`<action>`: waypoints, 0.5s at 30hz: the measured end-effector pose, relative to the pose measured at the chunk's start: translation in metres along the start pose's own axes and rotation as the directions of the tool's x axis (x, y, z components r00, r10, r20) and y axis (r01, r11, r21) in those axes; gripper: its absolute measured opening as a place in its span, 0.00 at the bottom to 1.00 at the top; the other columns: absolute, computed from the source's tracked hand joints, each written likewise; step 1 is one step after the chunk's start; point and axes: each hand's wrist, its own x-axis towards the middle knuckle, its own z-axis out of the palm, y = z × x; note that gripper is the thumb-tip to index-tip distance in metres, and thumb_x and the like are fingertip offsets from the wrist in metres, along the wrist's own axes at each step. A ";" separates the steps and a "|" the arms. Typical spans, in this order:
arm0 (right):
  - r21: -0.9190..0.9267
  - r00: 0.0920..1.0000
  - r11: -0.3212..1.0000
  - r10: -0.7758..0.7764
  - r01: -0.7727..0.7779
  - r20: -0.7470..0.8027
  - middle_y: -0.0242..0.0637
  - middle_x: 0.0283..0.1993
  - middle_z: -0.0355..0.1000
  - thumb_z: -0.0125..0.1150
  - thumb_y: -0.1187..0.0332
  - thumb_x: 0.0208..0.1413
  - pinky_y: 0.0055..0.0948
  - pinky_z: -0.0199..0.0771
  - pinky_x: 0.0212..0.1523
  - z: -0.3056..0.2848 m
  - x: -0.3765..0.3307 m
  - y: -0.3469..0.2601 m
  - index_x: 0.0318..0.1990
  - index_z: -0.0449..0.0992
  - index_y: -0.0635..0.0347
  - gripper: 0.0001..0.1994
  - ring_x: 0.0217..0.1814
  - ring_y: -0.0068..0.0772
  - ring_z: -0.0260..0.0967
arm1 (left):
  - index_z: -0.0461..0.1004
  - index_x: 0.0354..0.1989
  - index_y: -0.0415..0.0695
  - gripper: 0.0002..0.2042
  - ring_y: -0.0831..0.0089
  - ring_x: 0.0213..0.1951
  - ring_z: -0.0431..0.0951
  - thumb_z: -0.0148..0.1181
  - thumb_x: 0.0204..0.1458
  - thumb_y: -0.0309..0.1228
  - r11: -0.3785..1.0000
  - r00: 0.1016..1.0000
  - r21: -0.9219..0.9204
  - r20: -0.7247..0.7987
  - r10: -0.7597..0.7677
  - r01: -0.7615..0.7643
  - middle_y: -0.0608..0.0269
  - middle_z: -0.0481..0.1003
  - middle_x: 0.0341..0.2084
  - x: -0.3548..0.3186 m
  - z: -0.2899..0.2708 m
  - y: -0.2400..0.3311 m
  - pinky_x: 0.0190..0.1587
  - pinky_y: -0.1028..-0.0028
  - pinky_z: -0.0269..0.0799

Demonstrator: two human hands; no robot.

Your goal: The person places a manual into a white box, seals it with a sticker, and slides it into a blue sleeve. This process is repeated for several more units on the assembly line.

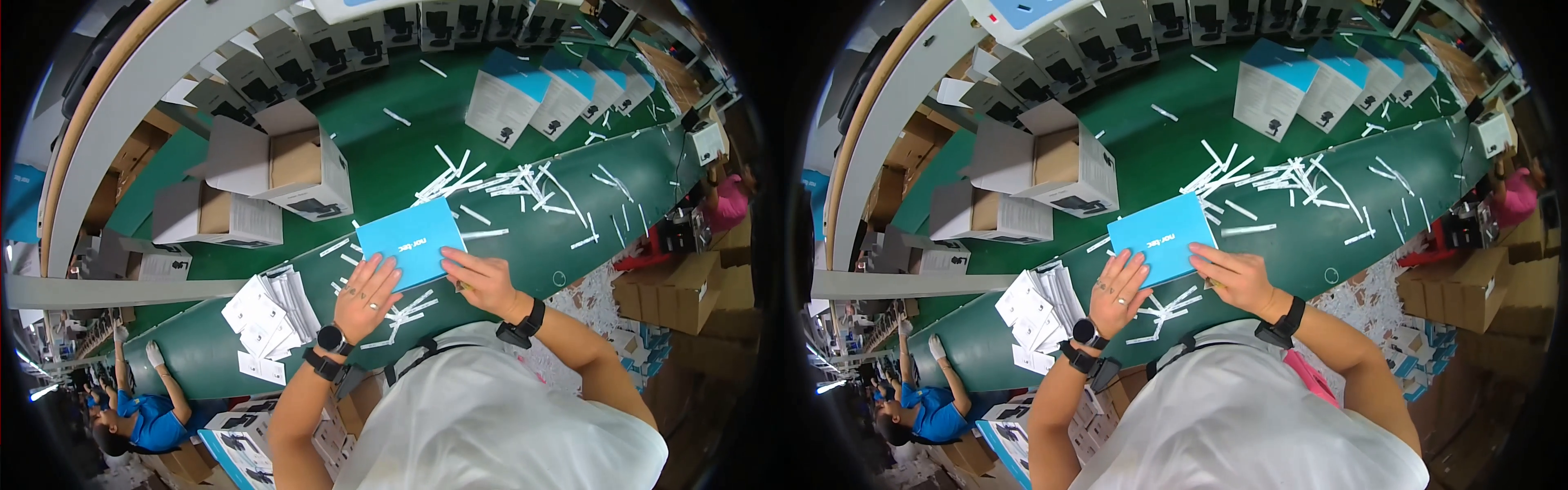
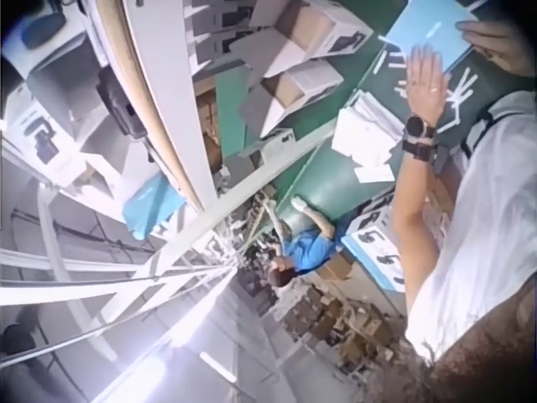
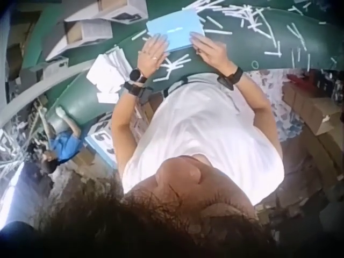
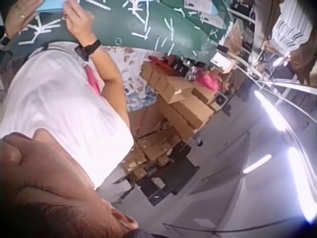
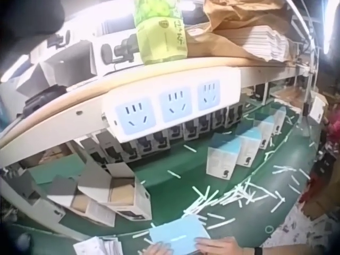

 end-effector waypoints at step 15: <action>0.195 0.913 0.964 0.093 -0.183 0.396 0.48 0.76 0.48 0.83 0.50 0.32 0.35 0.80 0.40 -0.019 0.061 0.026 0.68 0.68 0.47 0.49 0.38 0.41 0.77 | 0.72 0.55 0.40 0.28 0.42 0.60 0.62 0.73 0.47 0.39 1.000 0.993 -0.029 0.115 -0.008 0.012 0.49 0.65 0.52 0.041 -0.004 0.011 0.65 0.41 0.59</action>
